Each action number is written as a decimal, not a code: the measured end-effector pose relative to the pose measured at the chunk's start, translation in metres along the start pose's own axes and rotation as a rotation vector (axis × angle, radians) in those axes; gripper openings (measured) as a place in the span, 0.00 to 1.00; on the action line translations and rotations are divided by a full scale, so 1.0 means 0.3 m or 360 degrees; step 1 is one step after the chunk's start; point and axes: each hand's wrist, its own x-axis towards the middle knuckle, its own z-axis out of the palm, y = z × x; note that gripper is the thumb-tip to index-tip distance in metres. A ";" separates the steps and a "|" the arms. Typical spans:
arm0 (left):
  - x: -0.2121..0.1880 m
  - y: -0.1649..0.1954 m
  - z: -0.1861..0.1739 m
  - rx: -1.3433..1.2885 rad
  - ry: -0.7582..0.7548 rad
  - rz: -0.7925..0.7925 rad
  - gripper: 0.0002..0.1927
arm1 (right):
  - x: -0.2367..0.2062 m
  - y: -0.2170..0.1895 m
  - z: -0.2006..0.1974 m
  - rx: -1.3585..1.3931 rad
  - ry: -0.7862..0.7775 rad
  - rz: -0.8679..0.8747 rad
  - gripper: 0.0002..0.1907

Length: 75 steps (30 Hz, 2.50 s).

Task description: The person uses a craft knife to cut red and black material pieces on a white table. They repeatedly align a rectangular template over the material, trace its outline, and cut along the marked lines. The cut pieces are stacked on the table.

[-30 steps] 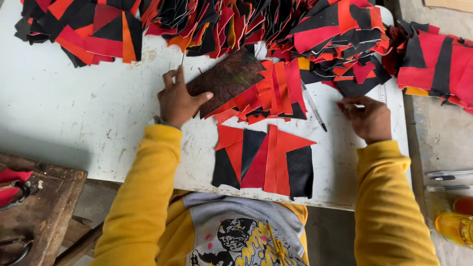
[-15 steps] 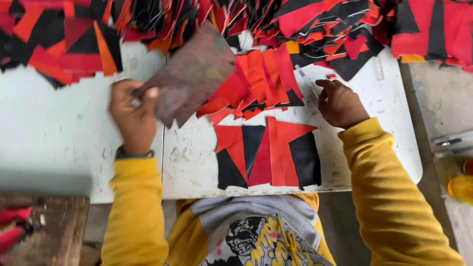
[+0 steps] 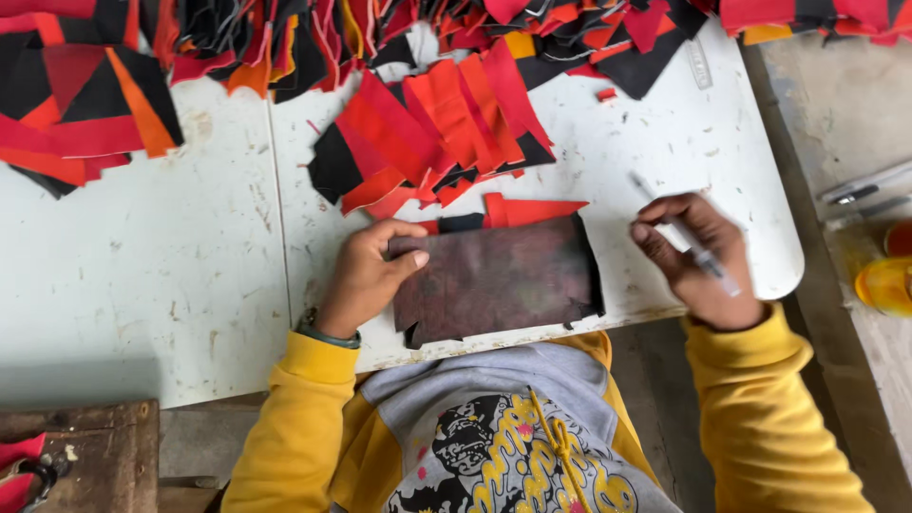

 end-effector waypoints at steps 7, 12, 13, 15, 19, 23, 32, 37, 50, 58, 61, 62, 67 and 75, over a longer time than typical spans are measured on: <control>0.018 -0.103 0.030 -0.0267 -0.0022 -0.0126 0.13 | -0.089 0.045 0.071 0.0424 -0.0051 0.0170 0.06; 0.030 -0.105 0.042 -0.0153 -0.0049 -0.0192 0.13 | -0.084 0.024 0.084 0.0176 -0.0068 0.0133 0.15; 0.035 -0.100 0.043 -0.0171 -0.0063 -0.0147 0.13 | -0.084 0.016 0.086 0.0106 -0.0063 0.0143 0.16; 0.042 -0.082 0.047 -0.0152 -0.0075 -0.0110 0.13 | -0.086 -0.001 0.089 -0.0068 -0.0054 0.0054 0.17; 0.037 -0.028 0.066 -0.0088 -0.0057 -0.0175 0.12 | -0.083 -0.027 0.091 -0.0192 -0.0134 0.0118 0.19; 0.012 0.020 0.046 0.0483 0.0155 0.0005 0.15 | -0.079 -0.033 0.093 -0.0379 -0.0083 -0.0317 0.18; -0.071 -0.043 -0.065 0.0705 0.0173 0.0400 0.27 | -0.115 0.008 0.124 -0.0125 -0.0174 -0.0048 0.19; -0.083 -0.082 -0.069 0.0671 0.0146 0.0424 0.26 | -0.122 0.029 0.132 -0.0094 -0.0198 -0.0030 0.16; -0.066 -0.104 -0.061 0.0658 0.0184 0.0380 0.25 | -0.126 0.050 0.131 -0.0166 -0.0203 -0.0116 0.16; -0.068 -0.055 -0.048 0.0678 0.0132 0.0301 0.25 | -0.121 0.022 0.102 -0.0414 -0.0161 -0.0094 0.17; -0.069 -0.043 -0.036 0.0712 0.0107 0.0308 0.25 | -0.120 0.033 0.078 0.0145 -0.0093 0.0103 0.14; -0.063 -0.039 -0.032 0.0721 0.0092 0.0311 0.25 | -0.118 0.036 0.069 0.0184 -0.0058 0.0064 0.14; -0.050 -0.020 -0.024 0.0813 0.0081 0.0336 0.25 | -0.099 0.027 0.040 0.0156 -0.0084 0.0045 0.18; -0.044 -0.020 -0.026 0.0755 0.0065 0.0227 0.26 | -0.081 -0.035 0.067 -0.0337 -0.0155 -0.0236 0.21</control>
